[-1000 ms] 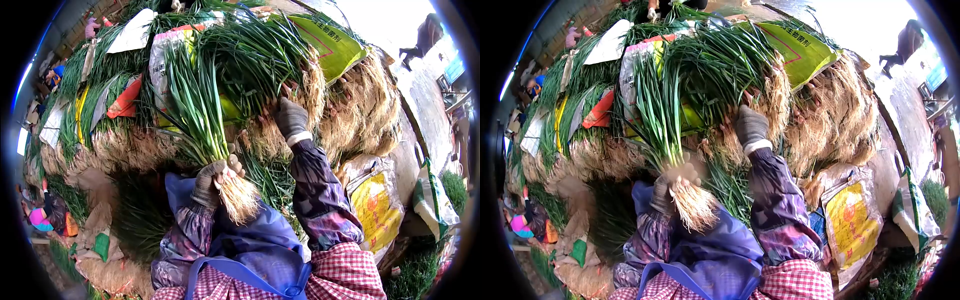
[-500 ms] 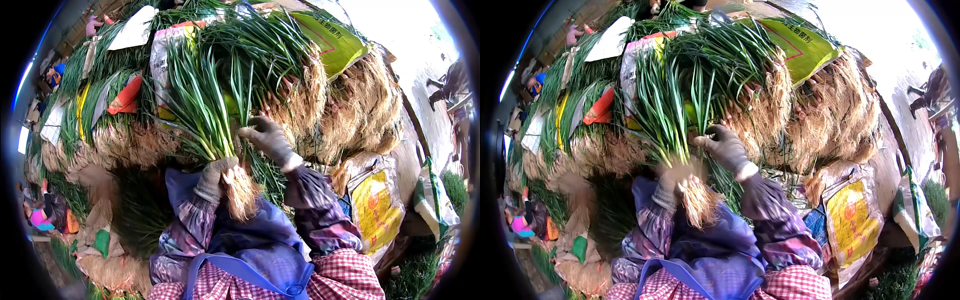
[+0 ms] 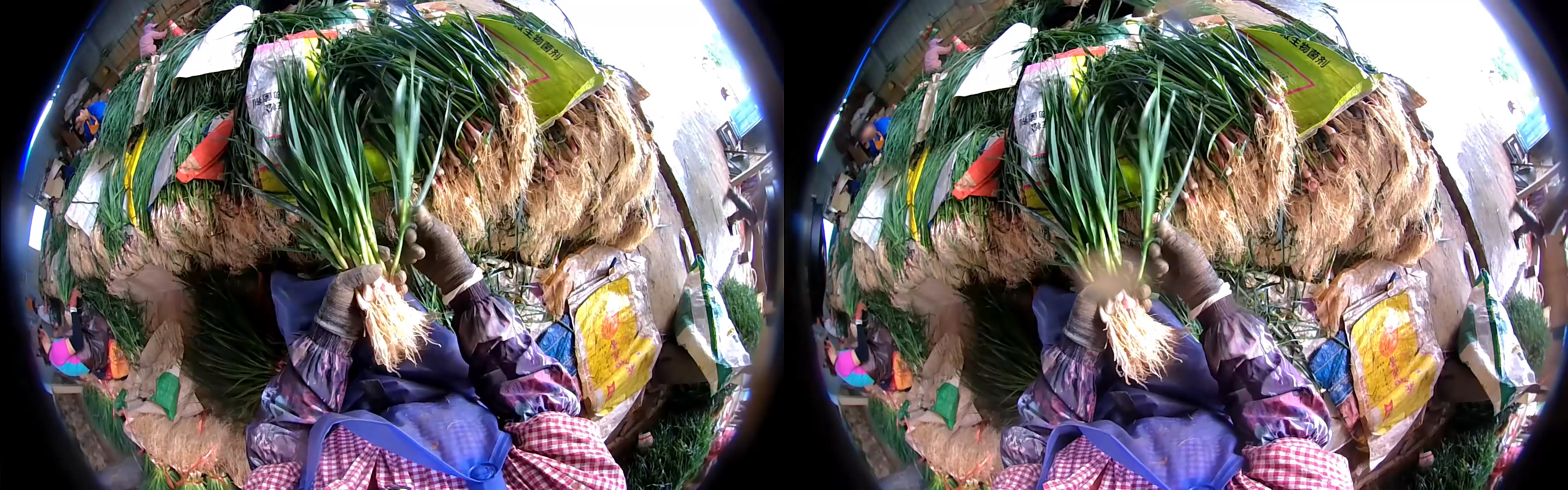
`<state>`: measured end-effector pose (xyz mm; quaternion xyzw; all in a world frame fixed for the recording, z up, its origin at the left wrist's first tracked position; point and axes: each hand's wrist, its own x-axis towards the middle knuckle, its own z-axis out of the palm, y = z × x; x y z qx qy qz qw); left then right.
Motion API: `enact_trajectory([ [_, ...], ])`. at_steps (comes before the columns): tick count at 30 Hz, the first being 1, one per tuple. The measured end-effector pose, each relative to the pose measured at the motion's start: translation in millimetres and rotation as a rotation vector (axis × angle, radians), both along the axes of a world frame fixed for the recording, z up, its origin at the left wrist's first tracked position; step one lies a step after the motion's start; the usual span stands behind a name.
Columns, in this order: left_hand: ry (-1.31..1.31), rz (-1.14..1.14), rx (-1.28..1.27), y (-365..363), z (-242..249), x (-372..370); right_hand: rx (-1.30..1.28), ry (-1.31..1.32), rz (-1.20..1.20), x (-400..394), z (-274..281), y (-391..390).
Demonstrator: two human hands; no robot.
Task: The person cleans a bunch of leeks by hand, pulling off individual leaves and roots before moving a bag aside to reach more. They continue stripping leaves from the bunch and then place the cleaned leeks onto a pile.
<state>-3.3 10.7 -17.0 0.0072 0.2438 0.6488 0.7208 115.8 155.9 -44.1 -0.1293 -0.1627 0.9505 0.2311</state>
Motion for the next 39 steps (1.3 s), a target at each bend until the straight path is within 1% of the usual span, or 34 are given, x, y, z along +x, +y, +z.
enact_trajectory([
  [2, 0.054, 0.036, 0.048, -0.2, 0.3, 0.4, -0.067, 0.057, 0.041, -4.7, 6.9, 0.7],
  [4, 0.142, 0.093, 0.054, 1.6, 25.8, 10.3, 0.015, 0.113, 0.201, -11.9, -2.7, -0.3],
  [5, 0.069, 0.041, 0.099, 0.3, 12.3, 1.8, 0.085, 0.072, 0.208, -13.1, -7.1, 0.9],
  [6, 0.094, 0.051, 0.085, -0.5, 22.0, 5.0, 0.153, 0.029, 0.212, -13.8, -8.4, 1.5],
  [7, 0.068, 0.040, 0.051, -6.0, 15.5, 1.1, 0.220, 0.000, 0.176, -15.4, 13.2, -4.3],
  [8, 0.045, 0.031, 0.024, -10.9, 8.9, -3.9, 0.295, -0.216, 0.122, -12.3, 34.0, -12.4],
  [9, 0.015, 0.070, 0.001, -10.8, 13.3, -2.0, 0.507, -0.259, 0.164, -8.4, 29.6, -5.5],
  [10, -0.017, -0.002, 0.017, -15.0, 15.4, -5.5, 0.694, -0.335, 0.180, -2.7, 26.8, -3.2],
  [11, 0.000, 0.009, 0.004, -16.8, 12.3, -5.2, 0.880, -0.414, 0.192, 2.8, 25.3, -1.1],
  [12, 0.017, 0.021, -0.009, -18.7, 8.8, -5.0, 1.598, -0.644, 0.033, 7.3, 25.9, 0.1],
  [14, 0.017, 0.046, 0.088, -21.7, 4.7, -4.3, 2.097, -1.139, 0.154, 14.5, 54.2, 0.2],
  [15, -0.038, 0.027, 0.240, -19.8, 10.0, -6.5, 2.100, -1.237, 0.226, 21.3, 44.6, 5.7],
  [16, -0.010, 0.072, 0.311, -20.9, 15.8, -7.9, 2.099, -1.339, 0.292, 30.2, 29.0, 15.2],
  [17, 0.042, 0.137, 0.348, -20.9, 23.1, -9.7, 2.052, -1.232, 0.705, 39.7, 16.4, 26.4],
  [18, 0.091, 0.202, 0.373, -23.2, 28.5, -9.7, 2.074, -0.912, 0.675, 52.3, 20.9, 28.9],
  [19, 0.034, 0.218, 0.447, -19.3, 32.2, -11.3, 1.967, -1.046, 0.619, 51.1, 22.3, 31.1],
  [20, -0.004, 0.263, 0.430, -16.4, 32.6, -8.6, 1.866, -1.171, 0.553, 44.1, 28.5, 42.8],
  [22, 0.198, 0.332, 0.236, -7.1, 60.3, 0.8, 1.699, -1.502, -0.049, 23.5, 67.2, 57.8],
  [24, 0.151, 0.234, 0.205, 0.7, 36.6, -6.0, 1.893, -1.545, -0.498, 11.0, 38.1, 98.8],
  [26, 0.058, 0.099, 0.205, 8.3, 15.6, -8.0, 1.994, -1.759, -0.371, -1.6, 17.7, 120.6],
  [27, 0.044, 0.129, 0.079, 7.2, 9.8, -4.8, 1.947, -1.755, -0.346, -5.4, 20.8, 115.9],
  [28, 0.065, 0.135, 0.088, 9.5, 4.6, -6.7, 1.868, -1.610, -0.328, -3.5, 46.4, 93.4],
  [30, 0.100, 0.157, 0.084, 6.4, -7.5, -9.7, 1.768, -1.139, -0.383, 12.4, 60.3, 55.8],
  [31, 0.074, 0.160, 0.086, 6.2, -15.2, -13.4, 1.770, -1.112, -0.303, 19.3, 75.6, 27.0],
  [32, 0.146, 0.183, -0.010, 9.6, -9.1, -11.4, 1.773, -1.084, -0.232, 23.8, 84.9, 2.7],
  [33, 0.267, 0.134, -0.062, 10.7, -36.7, -20.4, 1.781, -0.942, -0.184, 28.8, 73.8, -11.2],
  [34, 0.387, 0.082, -0.112, 16.5, -37.2, -22.7, 1.784, -0.801, -0.137, 33.0, 58.7, -19.9],
  [35, 0.231, 0.131, -0.083, 13.9, -35.8, -15.4, 1.690, -0.785, -0.063, 36.3, 44.2, -22.0],
  [38, 0.196, 0.127, -0.096, 11.5, -22.0, -9.5, 0.926, -0.689, 0.252, 37.2, 63.7, -5.1],
  [39, 0.214, 0.102, -0.148, 9.7, -27.2, -11.6, 0.944, -0.627, 0.274, 36.6, 67.9, 5.7],
])
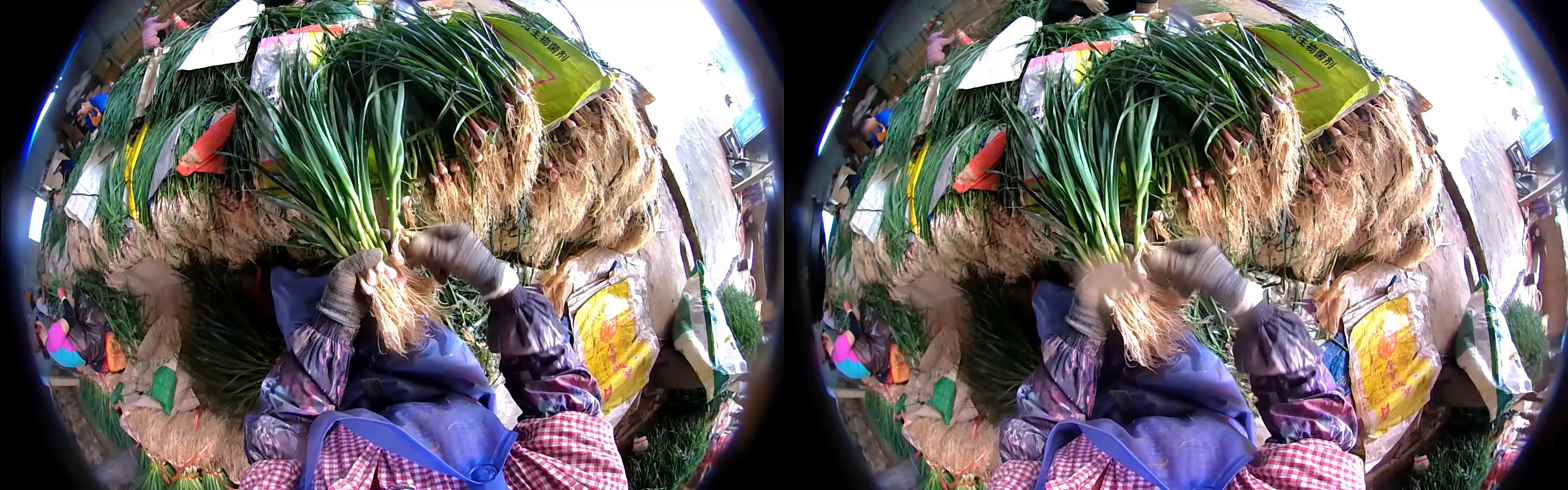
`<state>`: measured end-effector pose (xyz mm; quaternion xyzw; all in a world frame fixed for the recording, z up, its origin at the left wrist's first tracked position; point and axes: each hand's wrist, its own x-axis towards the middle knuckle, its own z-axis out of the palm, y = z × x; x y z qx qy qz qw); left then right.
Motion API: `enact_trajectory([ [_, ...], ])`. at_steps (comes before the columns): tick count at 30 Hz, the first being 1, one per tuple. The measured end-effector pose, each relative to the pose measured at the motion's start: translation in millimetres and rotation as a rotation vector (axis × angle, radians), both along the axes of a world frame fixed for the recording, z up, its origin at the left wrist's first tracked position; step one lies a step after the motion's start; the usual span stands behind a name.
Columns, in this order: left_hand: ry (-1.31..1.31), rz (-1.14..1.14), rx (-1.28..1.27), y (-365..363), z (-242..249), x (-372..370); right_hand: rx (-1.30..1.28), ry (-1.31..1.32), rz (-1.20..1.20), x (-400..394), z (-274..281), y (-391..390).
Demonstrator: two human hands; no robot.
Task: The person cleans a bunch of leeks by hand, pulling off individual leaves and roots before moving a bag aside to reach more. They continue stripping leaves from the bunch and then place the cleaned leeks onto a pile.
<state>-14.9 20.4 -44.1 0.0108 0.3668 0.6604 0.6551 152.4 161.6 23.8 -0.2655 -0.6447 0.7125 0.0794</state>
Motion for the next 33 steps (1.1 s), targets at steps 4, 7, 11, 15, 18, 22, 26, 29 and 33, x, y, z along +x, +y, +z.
enact_trajectory([
  [4, 0.022, -0.003, 0.071, -3.1, -14.6, -9.6, -0.234, 0.129, -0.180, -28.5, -11.1, 14.7],
  [7, 0.028, 0.047, 0.010, -9.9, -17.2, -12.5, -0.355, 0.335, -0.258, -51.6, -43.9, 11.6],
  [11, 0.055, 0.067, 0.124, -24.5, 12.3, -12.3, 0.800, 0.089, -0.744, -38.0, -67.0, 21.5],
  [15, 0.087, 0.109, 0.067, -25.1, 23.4, -9.1, 1.135, -0.844, 0.414, 8.4, -66.6, 13.6],
  [18, -0.052, -0.044, 0.195, -24.5, 24.4, -12.8, 0.368, -0.343, 0.231, 11.6, -65.3, 20.8],
  [22, -0.031, 0.010, 0.253, -18.4, 39.6, 8.5, -0.489, 0.191, -0.119, -58.2, -41.4, 11.1],
  [26, 0.223, 0.009, 0.046, -39.7, 15.8, -14.0, -0.938, 0.686, -0.047, -74.3, -51.5, 11.2],
  [29, 0.167, 0.000, -0.028, -38.8, 35.5, -9.0, -0.421, 0.439, -0.206, -44.5, -37.5, 8.0],
  [33, 0.239, -0.115, 0.092, -26.1, 21.7, -4.2, -0.102, 0.329, -0.299, -46.6, -38.2, -17.4],
])
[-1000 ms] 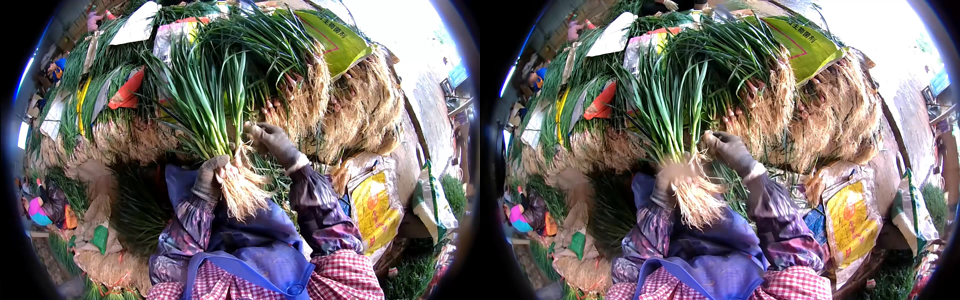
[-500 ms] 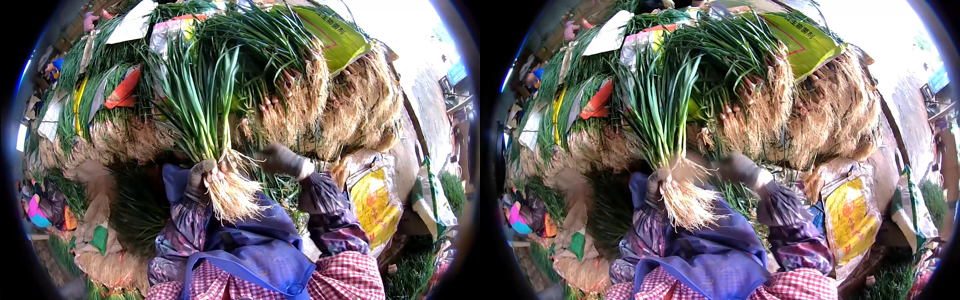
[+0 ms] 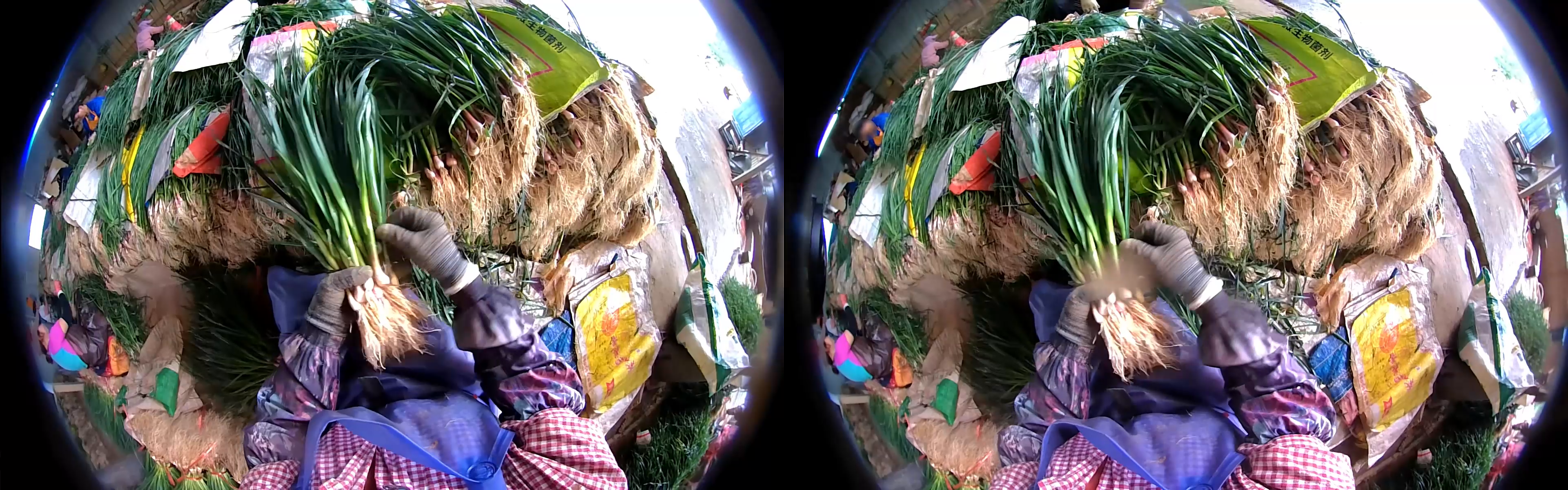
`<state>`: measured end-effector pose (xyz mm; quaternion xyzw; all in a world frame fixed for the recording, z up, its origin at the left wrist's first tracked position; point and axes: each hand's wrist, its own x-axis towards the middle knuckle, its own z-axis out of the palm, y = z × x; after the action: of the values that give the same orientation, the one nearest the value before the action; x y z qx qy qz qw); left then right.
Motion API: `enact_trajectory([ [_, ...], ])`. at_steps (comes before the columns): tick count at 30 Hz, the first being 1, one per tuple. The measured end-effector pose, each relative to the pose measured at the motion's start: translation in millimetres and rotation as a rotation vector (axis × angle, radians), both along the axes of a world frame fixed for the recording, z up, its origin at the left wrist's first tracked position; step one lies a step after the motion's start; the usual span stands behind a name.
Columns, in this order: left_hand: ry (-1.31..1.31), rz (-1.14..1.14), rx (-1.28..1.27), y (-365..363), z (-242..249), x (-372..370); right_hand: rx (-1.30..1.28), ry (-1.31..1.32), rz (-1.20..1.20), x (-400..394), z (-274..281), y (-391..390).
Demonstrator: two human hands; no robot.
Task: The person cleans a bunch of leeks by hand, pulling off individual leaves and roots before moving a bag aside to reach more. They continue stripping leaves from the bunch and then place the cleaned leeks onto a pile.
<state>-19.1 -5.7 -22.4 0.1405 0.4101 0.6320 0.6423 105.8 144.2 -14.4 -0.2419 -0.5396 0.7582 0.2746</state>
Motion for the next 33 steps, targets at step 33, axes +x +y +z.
enact_trajectory([
  [33, -0.095, 0.037, -0.126, -1.2, -26.9, -1.1, 0.995, -0.443, -0.212, 45.4, 14.4, -51.6],
])
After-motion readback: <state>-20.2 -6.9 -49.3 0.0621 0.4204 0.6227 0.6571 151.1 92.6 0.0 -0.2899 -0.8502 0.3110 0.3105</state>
